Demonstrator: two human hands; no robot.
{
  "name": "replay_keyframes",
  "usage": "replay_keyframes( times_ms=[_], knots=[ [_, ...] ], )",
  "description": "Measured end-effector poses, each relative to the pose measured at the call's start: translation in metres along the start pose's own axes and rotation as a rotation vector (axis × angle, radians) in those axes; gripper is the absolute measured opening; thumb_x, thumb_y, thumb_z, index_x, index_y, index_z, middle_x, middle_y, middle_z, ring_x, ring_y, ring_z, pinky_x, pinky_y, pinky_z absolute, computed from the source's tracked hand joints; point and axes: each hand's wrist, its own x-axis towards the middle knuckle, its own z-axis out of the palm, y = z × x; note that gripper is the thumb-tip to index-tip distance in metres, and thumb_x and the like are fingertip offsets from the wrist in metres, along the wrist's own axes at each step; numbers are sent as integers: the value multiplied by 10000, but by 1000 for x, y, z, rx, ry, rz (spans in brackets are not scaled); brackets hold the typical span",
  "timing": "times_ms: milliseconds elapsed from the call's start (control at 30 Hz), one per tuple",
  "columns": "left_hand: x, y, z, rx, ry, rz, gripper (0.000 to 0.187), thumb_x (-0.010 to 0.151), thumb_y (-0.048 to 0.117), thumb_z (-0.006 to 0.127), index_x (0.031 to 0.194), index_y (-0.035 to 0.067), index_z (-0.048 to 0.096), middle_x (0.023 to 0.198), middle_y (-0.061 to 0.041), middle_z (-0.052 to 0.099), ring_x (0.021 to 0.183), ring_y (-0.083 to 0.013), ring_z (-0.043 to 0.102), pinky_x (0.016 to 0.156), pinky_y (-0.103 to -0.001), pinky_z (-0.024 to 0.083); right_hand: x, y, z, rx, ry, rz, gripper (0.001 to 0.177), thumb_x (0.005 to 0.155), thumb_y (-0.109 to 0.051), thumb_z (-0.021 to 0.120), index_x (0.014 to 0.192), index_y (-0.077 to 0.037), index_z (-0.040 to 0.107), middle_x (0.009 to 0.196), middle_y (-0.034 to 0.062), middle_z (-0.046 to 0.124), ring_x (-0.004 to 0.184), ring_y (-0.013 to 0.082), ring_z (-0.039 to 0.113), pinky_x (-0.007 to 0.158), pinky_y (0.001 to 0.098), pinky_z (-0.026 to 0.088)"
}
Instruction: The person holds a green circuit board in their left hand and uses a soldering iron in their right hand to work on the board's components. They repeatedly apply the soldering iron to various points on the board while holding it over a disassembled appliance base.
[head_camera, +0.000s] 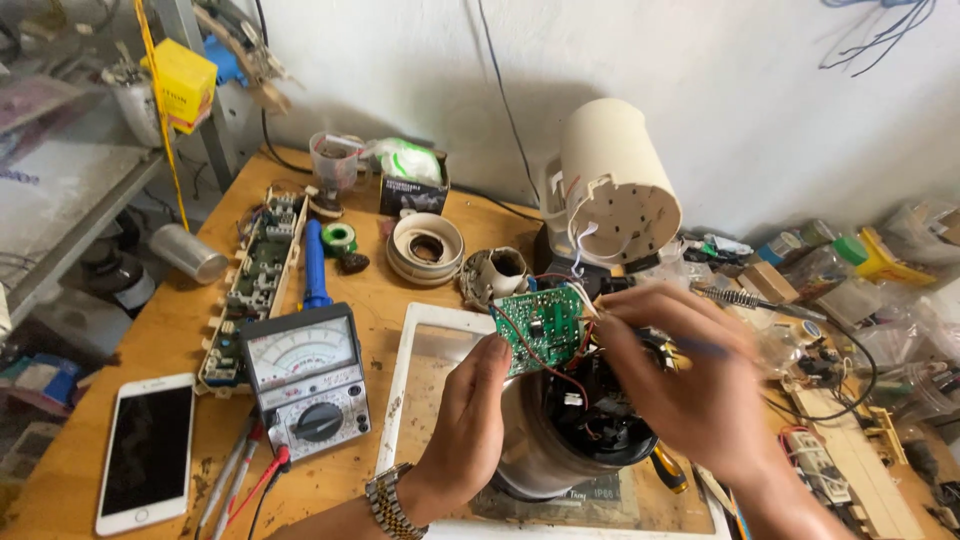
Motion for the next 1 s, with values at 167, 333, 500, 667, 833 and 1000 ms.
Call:
replay_keyframes(
  times_ms=[167,333,500,667,833,1000],
  knots=[
    [7,-1,-4,-18,-34,120,320,1109,291,379,840,140,464,792,37,398,757,-96,376,735,-297,371,-72,-49,-26,-276,463,445,215,1105,-180,565,1233,-135,732,837,19,689,489,75,361,512,242,263],
    [10,-11,-5,77,-6,139,387,1104,364,370,766,176,357,741,39,289,710,-98,308,716,-297,341,-171,107,30,-229,244,-129,228,855,-119,730,1082,-109,737,1101,52,770,1062,208,757,986,349,560],
    [14,-23,-8,145,-27,23,651,1031,467,322,1250,-65,626,1366,-238,655,1353,-235,589,1202,-337,371,-206,157,48,-471,-82,-390,308,1044,-237,463,1215,-86,669,1222,68,689,1150,311,631,981,519,464],
    [15,-48,-20,213,65,115,393,1101,380,362,787,145,348,772,9,318,761,-114,420,775,-313,448,-214,173,59,-562,-205,-422,365,898,-98,633,1263,-88,636,1250,73,656,1170,342,578,934,557,456],
    [17,-78,-36,704,201,367,296,955,249,595,1109,10,677,922,-117,688,857,-230,621,786,-373,505,-230,182,59,-547,-244,-329,420,939,-169,580,1354,-103,596,1360,71,639,1224,347,584,1026,574,408],
    [11,-60,-9,78,349,-39,389,1071,401,490,879,99,641,696,-83,638,641,-150,593,578,-305,444,-224,196,16,-621,-73,44,246,795,50,393,668,-158,360,591,44,348,500,259,339,490,502,227]
  ],
)
